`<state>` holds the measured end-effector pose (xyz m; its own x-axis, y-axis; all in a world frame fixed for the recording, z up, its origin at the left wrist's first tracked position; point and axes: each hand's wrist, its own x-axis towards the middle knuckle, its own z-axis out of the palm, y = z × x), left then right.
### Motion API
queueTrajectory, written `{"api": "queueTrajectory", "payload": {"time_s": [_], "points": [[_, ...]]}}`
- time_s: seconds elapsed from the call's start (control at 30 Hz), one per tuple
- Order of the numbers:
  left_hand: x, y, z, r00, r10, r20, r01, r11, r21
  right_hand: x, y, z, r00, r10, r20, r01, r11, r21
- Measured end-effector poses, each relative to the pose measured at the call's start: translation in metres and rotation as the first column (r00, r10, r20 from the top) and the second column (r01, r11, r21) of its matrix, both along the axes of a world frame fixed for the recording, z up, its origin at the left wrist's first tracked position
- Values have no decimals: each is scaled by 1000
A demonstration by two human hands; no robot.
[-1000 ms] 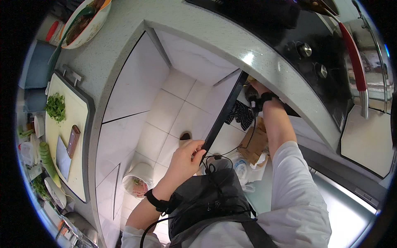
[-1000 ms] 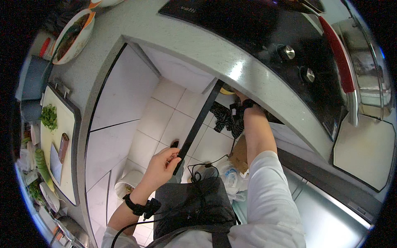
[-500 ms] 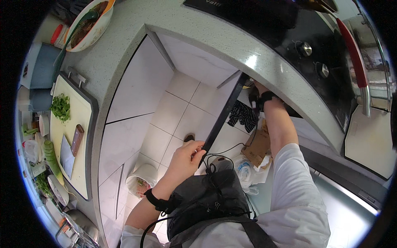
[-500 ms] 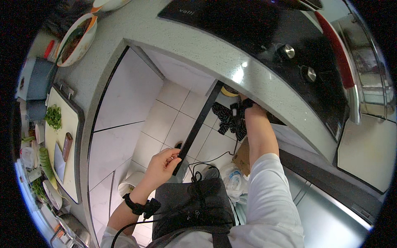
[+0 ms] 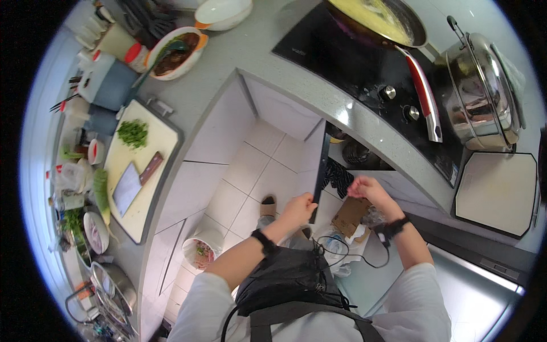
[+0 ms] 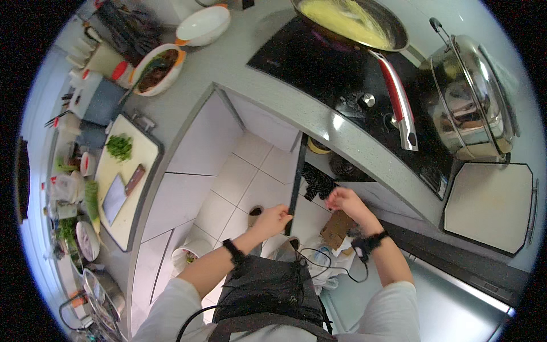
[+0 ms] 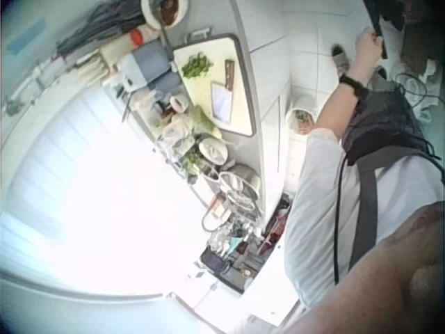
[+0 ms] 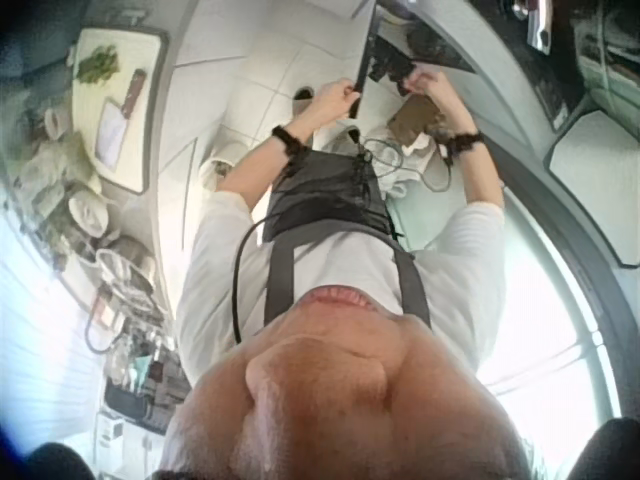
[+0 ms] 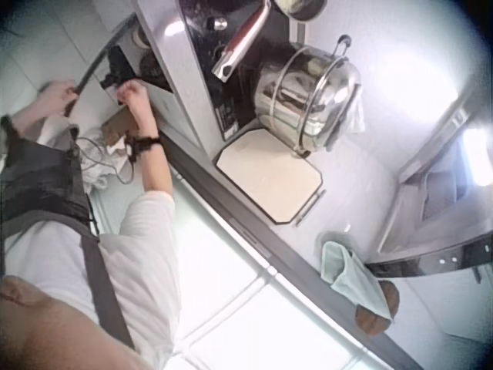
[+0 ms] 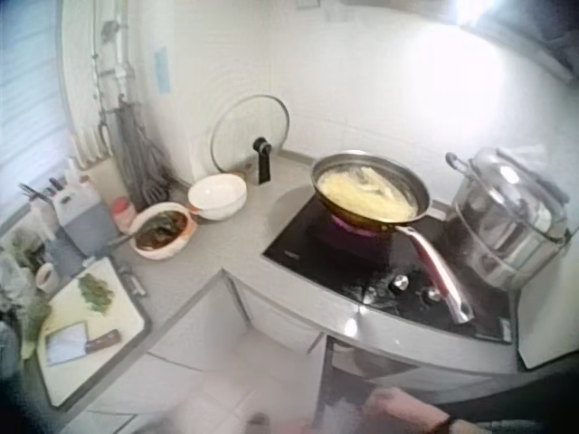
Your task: The person adds cooked meat to a bowl, then opens a pot of boiling water and adds dry noodles. They stir the noodles with chopsticks and cover the pot to continue cooking.
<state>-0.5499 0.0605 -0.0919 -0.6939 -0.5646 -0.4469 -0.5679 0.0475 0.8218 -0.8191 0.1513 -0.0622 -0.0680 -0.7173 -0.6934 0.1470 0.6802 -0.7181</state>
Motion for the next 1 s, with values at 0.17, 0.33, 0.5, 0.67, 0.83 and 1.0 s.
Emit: {"api": "queueTrajectory", "payload": {"time_s": [0.17,0.33,0.5,0.67,0.83,1.0], "points": [[-24,17,11,974,-225,-1,223,965,-136,9,56,87,977,137,161,-161,977,143],[-5,-19,55,991,-135,13,135,990,-42,36,82,134,924,326,198,-356,924,140],[83,-58,117,997,81,-10,-81,992,-97,71,62,142,830,501,244,-531,845,70],[185,-86,177,952,306,7,-305,949,-80,111,13,156,698,696,172,-702,712,-31],[281,-144,245,739,635,-223,-634,768,87,144,-42,165,588,795,151,-785,606,-130],[363,-240,274,431,814,-389,-880,475,20,158,-102,177,572,820,36,-810,571,-133]]}}
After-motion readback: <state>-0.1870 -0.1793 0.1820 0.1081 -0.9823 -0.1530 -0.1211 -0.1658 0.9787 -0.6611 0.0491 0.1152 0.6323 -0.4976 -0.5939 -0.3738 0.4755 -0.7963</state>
